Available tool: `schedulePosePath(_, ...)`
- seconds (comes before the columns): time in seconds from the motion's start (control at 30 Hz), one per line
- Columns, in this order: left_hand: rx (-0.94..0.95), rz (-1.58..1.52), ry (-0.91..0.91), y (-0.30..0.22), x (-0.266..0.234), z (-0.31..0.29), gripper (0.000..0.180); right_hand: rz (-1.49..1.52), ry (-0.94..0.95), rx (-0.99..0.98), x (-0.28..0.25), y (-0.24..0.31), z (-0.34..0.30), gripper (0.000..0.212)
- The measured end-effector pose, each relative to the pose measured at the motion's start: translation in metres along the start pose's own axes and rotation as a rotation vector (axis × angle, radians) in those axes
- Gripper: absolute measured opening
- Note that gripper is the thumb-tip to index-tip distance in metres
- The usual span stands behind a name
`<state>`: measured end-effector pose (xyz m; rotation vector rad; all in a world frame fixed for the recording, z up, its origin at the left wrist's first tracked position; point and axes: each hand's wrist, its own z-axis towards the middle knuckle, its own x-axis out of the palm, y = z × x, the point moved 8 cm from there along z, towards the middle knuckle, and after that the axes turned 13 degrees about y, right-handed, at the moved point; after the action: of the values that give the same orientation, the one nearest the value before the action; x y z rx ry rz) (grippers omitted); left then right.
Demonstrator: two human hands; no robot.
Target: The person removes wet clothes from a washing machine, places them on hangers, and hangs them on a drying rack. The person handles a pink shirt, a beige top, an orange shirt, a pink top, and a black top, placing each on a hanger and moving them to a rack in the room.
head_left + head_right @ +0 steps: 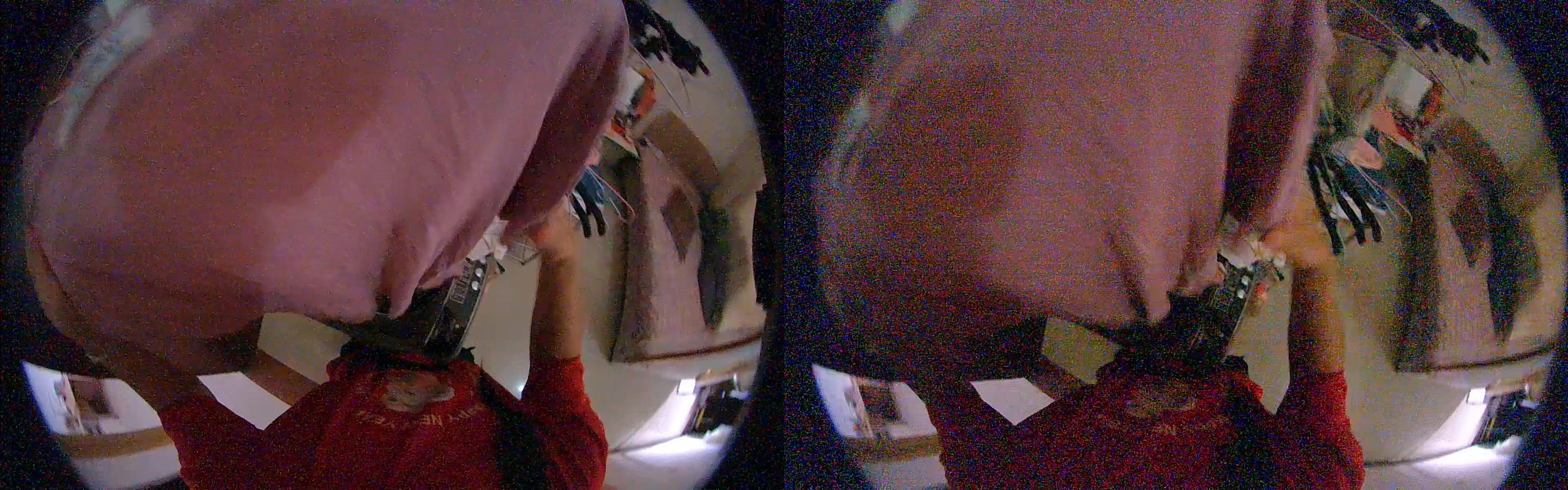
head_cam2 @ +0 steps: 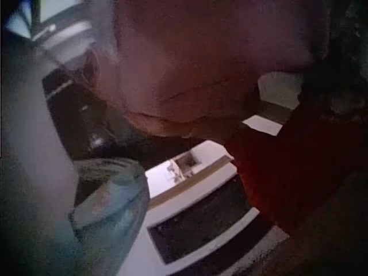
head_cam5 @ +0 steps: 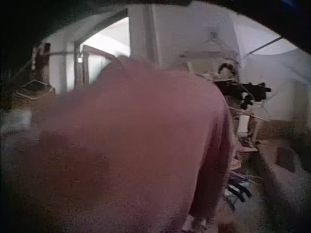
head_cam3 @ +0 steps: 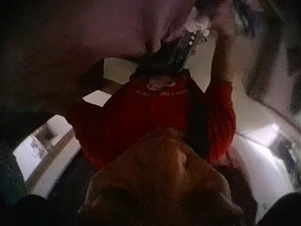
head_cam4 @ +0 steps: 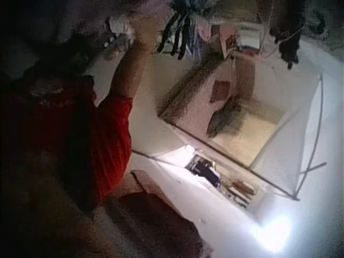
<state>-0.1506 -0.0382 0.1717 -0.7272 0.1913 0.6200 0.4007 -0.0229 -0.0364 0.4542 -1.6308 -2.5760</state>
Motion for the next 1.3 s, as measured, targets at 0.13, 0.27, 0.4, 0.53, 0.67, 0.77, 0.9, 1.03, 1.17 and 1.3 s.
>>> schedulePosePath(0.13,-0.062,0.112,-0.126,-0.013,-0.060,-0.019,0.040,-0.101,0.650,0.120,0.170,-0.063,-0.020,0.069)
schedulePosePath(0.27,-0.123,0.213,-0.246,-0.027,-0.122,-0.043,0.040,0.018,0.712,0.147,0.167,-0.093,0.005,0.043)
schedulePosePath(0.4,-0.159,0.285,-0.324,-0.040,-0.162,-0.053,0.041,-0.126,0.744,-0.066,0.223,-0.060,0.017,0.029)
schedulePosePath(0.53,-0.180,0.339,-0.396,-0.042,-0.199,-0.038,0.042,0.104,1.204,-0.284,0.298,0.058,0.017,0.041)
schedulePosePath(0.67,-0.193,0.341,-0.461,-0.020,-0.229,-0.029,0.042,0.123,0.799,-0.200,0.280,0.065,0.074,0.055)
schedulePosePath(0.77,-0.182,0.328,-0.477,-0.002,-0.248,0.000,0.043,0.278,1.072,-0.240,0.328,0.082,0.063,0.060)
schedulePosePath(0.9,-0.177,0.273,-0.457,0.054,-0.253,0.052,0.043,0.185,1.086,-0.300,0.370,0.092,0.084,0.071)
schedulePosePath(1.03,-0.130,0.245,-0.462,0.091,-0.265,0.112,0.044,0.065,1.163,-0.139,0.400,0.100,0.109,0.074)
schedulePosePath(1.17,-0.094,0.055,-0.385,0.191,-0.220,0.212,0.044,-0.220,1.231,0.052,0.395,0.093,0.123,0.070)
schedulePosePath(1.3,-0.098,0.195,-0.402,0.179,-0.276,0.256,0.045,0.075,1.292,-0.376,0.377,0.115,0.128,0.061)
